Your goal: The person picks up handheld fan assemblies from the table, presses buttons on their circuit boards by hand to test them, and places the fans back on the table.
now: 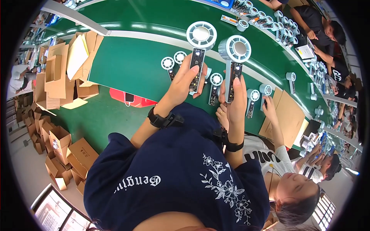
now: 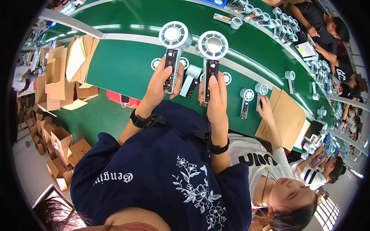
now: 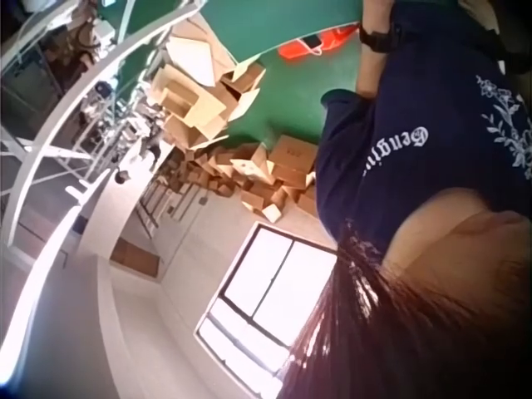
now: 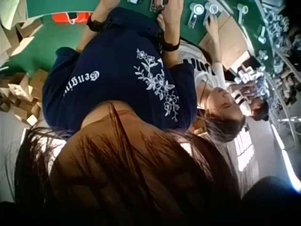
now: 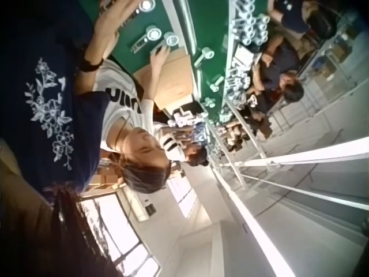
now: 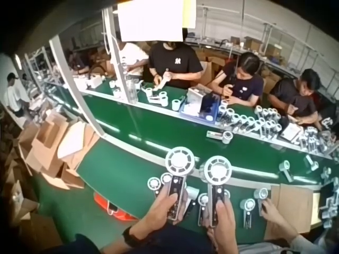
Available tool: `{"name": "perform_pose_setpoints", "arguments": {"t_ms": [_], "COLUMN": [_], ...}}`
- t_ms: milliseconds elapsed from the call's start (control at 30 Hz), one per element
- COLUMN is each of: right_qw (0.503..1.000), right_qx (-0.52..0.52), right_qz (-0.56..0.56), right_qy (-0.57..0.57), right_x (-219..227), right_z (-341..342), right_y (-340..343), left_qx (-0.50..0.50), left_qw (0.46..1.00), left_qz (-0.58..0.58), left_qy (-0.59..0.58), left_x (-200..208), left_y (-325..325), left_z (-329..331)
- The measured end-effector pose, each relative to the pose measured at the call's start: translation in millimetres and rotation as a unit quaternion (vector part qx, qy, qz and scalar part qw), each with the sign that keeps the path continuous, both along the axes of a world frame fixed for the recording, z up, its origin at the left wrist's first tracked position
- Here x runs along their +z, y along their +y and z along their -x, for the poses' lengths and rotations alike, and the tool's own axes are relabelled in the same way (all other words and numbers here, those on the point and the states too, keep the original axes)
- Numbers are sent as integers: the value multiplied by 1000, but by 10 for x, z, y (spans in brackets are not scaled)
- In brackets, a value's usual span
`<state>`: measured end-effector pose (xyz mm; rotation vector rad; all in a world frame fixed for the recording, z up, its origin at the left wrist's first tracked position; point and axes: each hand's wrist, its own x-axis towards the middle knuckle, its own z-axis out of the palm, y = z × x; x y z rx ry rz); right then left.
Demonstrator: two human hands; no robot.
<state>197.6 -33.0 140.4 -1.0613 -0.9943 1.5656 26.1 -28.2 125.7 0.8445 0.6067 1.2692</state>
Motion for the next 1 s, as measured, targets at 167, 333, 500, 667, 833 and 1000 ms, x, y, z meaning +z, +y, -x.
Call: {"name": "perform_pose_setpoints", "arguments": {"t_ms": [167,333,500,667,833,1000], "right_qw": [1000,1000,1000,1000,1000,1000], "right_qx": [0,-3,-2,-9,1,-2], "right_qz": [-26,-8,-7,-16,-12,2], "right_qy": [-5,13,2,-13,4,20], "right_x": [-19,-4,22,4,-15,-12], "right_z": [39,79,87,117,69,45], "right_y": [-20,-29,-23,-49,-24,13], "left_qx": [27,41,14,10,39,29], "left_qw": [998,997,999,997,996,998], "left_qz": [1,-4,-3,-1,5,5], "left_qy": [52,69,46,73,77,64], "left_x": [56,67,8,10,60,49], "left_y": [-21,-29,-14,-17,-10,8], "left_z": [-63,-85,-50,-36,-96,-115]}}
